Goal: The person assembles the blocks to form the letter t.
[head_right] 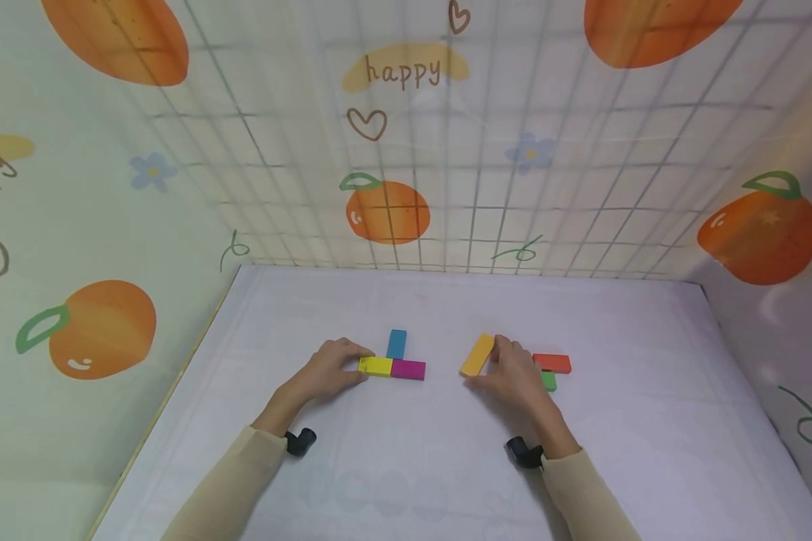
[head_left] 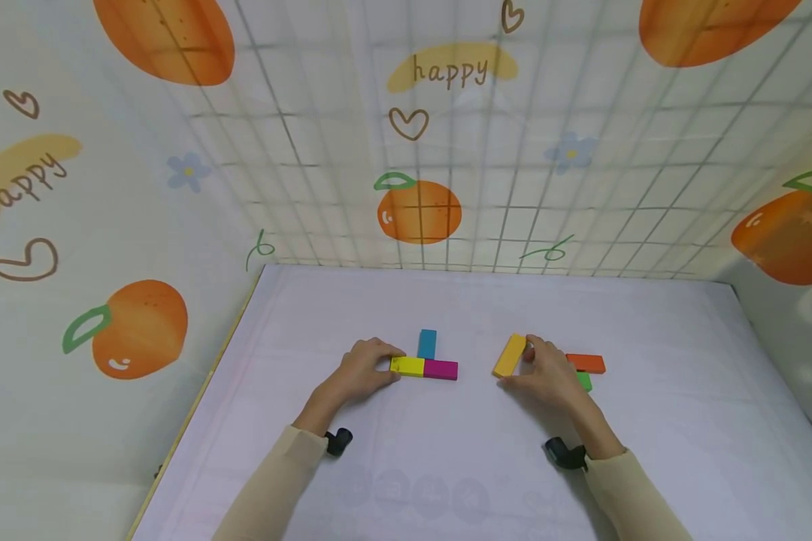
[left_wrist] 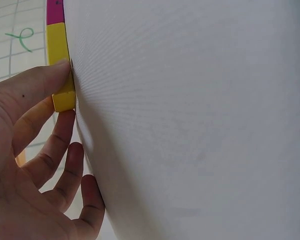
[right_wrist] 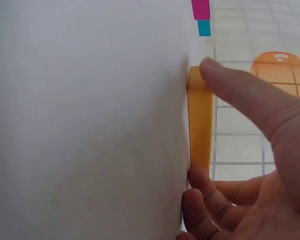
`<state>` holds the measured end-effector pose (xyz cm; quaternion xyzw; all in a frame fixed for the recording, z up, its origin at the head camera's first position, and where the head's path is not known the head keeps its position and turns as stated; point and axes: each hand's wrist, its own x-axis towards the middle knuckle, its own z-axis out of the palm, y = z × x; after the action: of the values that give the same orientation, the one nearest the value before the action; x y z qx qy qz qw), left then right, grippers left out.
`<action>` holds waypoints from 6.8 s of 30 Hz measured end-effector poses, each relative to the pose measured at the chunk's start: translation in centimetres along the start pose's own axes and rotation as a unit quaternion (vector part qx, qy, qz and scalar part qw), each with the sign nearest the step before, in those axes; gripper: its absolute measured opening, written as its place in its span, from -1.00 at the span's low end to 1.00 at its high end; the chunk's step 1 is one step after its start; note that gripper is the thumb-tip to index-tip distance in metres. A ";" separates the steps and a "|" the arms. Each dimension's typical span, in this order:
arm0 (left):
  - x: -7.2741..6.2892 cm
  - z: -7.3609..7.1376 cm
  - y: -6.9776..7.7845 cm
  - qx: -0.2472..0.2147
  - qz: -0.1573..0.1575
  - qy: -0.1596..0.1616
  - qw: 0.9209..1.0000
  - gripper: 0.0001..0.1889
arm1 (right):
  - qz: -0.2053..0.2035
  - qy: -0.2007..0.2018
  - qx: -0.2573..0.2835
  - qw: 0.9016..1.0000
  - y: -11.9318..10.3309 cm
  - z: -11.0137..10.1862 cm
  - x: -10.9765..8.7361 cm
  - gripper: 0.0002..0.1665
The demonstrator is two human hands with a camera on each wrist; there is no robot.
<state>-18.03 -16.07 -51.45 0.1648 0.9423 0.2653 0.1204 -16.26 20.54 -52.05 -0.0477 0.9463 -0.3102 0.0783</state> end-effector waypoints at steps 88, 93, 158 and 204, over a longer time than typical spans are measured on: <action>-0.1 -0.1 0.3 0.007 0.006 -0.004 1.000 -0.60 | -0.177 -0.084 0.063 0.978 -10.3 7.3 -2.7 0.10; -0.1 -0.2 0.4 0.007 0.004 -0.004 1.000 -0.60 | -0.176 -0.086 0.052 0.979 -10.6 7.6 -2.8 0.11; 0.1 -0.2 0.4 0.017 -0.013 -0.008 1.000 -0.60 | -0.134 -0.065 0.071 0.986 -9.7 6.8 -3.4 -0.02; -0.1 -0.1 0.3 0.000 -0.010 -0.004 1.000 -0.61 | -0.048 0.085 0.121 0.988 0.5 0.1 -6.8 -0.40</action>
<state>-17.91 -15.87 -51.20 0.1563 0.9435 0.2630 0.1270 -9.53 21.79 -51.62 -0.0561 0.9015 -0.4290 -0.0123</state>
